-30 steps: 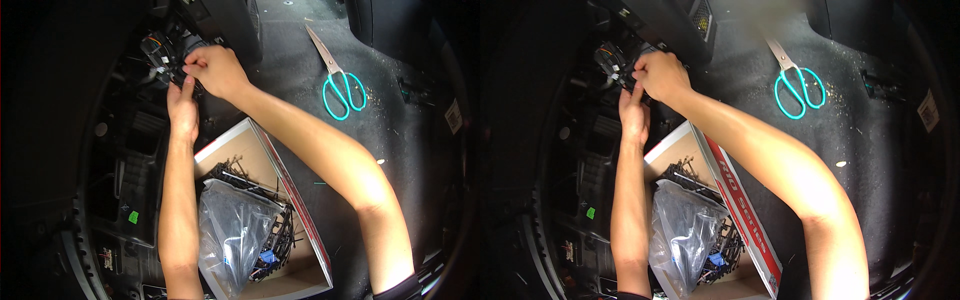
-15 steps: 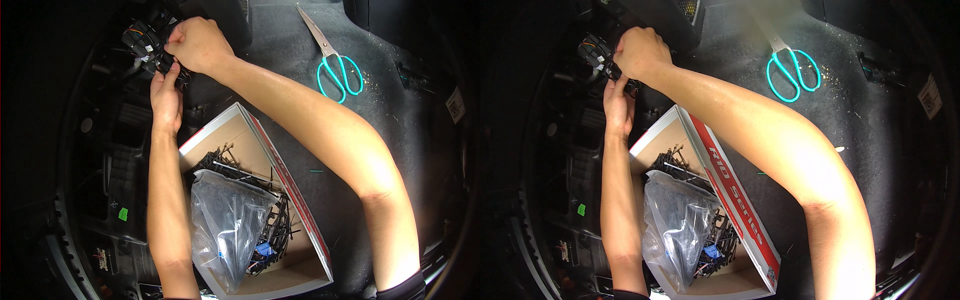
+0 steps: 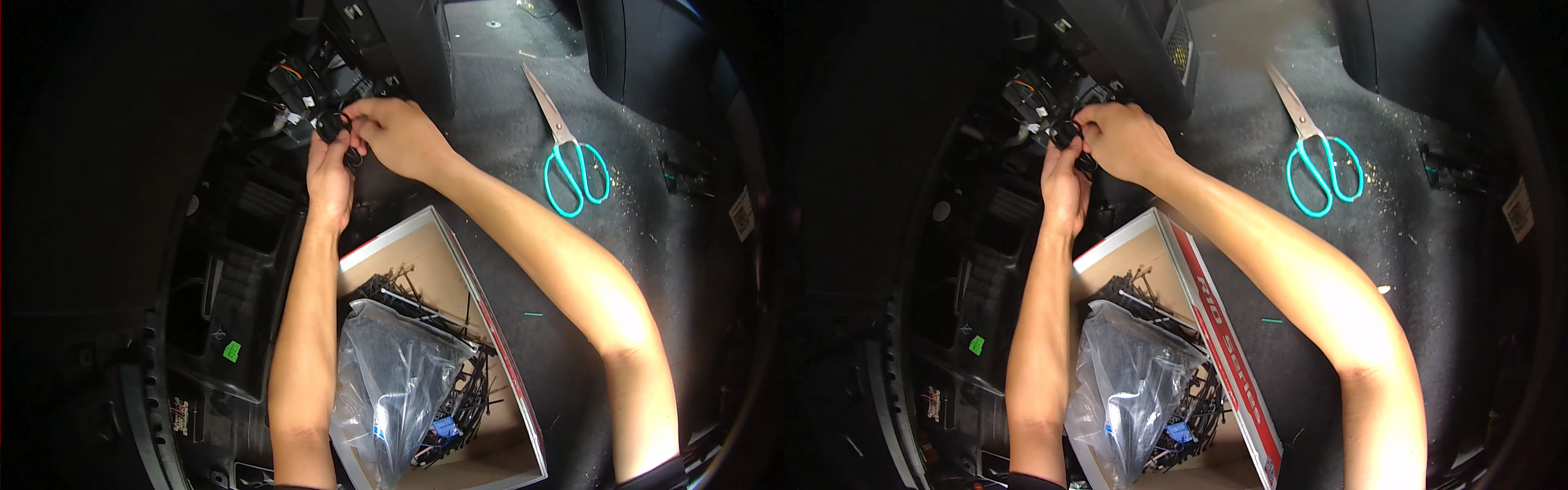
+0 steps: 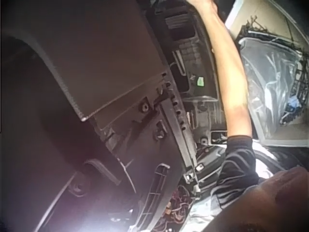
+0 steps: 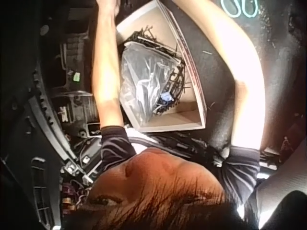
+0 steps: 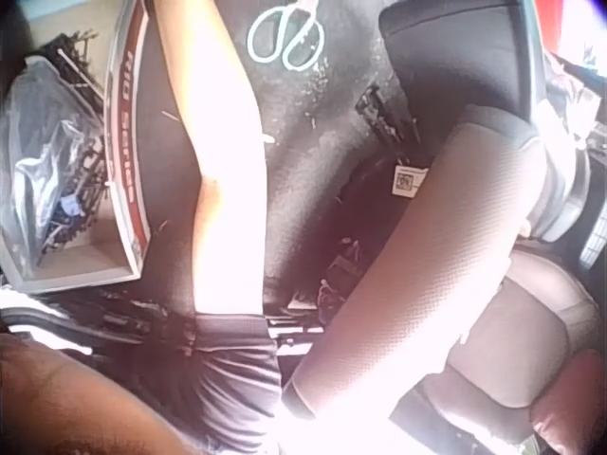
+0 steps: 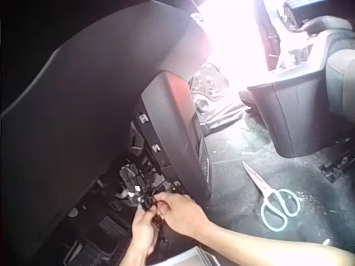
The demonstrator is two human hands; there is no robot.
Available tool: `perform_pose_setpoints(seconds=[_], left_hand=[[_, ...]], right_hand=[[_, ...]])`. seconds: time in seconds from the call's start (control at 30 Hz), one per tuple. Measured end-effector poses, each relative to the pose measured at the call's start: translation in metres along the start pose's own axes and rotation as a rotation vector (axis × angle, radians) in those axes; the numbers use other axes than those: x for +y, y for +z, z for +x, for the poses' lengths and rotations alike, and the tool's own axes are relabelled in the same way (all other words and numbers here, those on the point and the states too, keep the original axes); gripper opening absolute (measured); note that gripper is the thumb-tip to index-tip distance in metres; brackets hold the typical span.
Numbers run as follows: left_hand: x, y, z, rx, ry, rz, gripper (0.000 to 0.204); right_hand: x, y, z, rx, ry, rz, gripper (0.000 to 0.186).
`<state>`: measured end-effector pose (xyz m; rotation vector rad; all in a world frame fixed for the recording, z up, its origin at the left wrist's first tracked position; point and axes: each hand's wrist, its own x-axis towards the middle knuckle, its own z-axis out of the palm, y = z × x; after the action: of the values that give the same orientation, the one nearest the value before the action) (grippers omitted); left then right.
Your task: Connecting and managing wiring under a vehicle dashboard.
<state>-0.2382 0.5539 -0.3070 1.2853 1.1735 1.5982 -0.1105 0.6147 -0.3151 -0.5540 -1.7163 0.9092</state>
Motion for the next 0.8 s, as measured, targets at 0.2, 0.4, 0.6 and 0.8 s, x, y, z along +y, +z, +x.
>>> perform_pose_setpoints(seconds=[0.2, 0.4, 0.6, 0.8], left_hand=[[0.0, 0.004, 0.001, -0.025, -0.056, -0.12, 0.019], [0.001, -0.002, 0.001, -0.056, -0.039, -0.086, 0.027], [0.006, 0.003, 0.0, -0.09, -0.087, -0.319, 0.032], [0.004, 0.007, 0.0, 0.001, 0.006, 0.138, 0.03]], right_hand=[[-0.001, 0.001, -0.016, 0.139, 0.009, 0.019, 0.023], [-0.007, 0.01, 0.001, 0.168, 0.065, -0.003, 0.019], [-0.011, 0.008, 0.013, 0.091, 0.24, -0.023, 0.02], [-0.007, -0.004, 0.007, -0.014, 0.22, -0.001, 0.024]])
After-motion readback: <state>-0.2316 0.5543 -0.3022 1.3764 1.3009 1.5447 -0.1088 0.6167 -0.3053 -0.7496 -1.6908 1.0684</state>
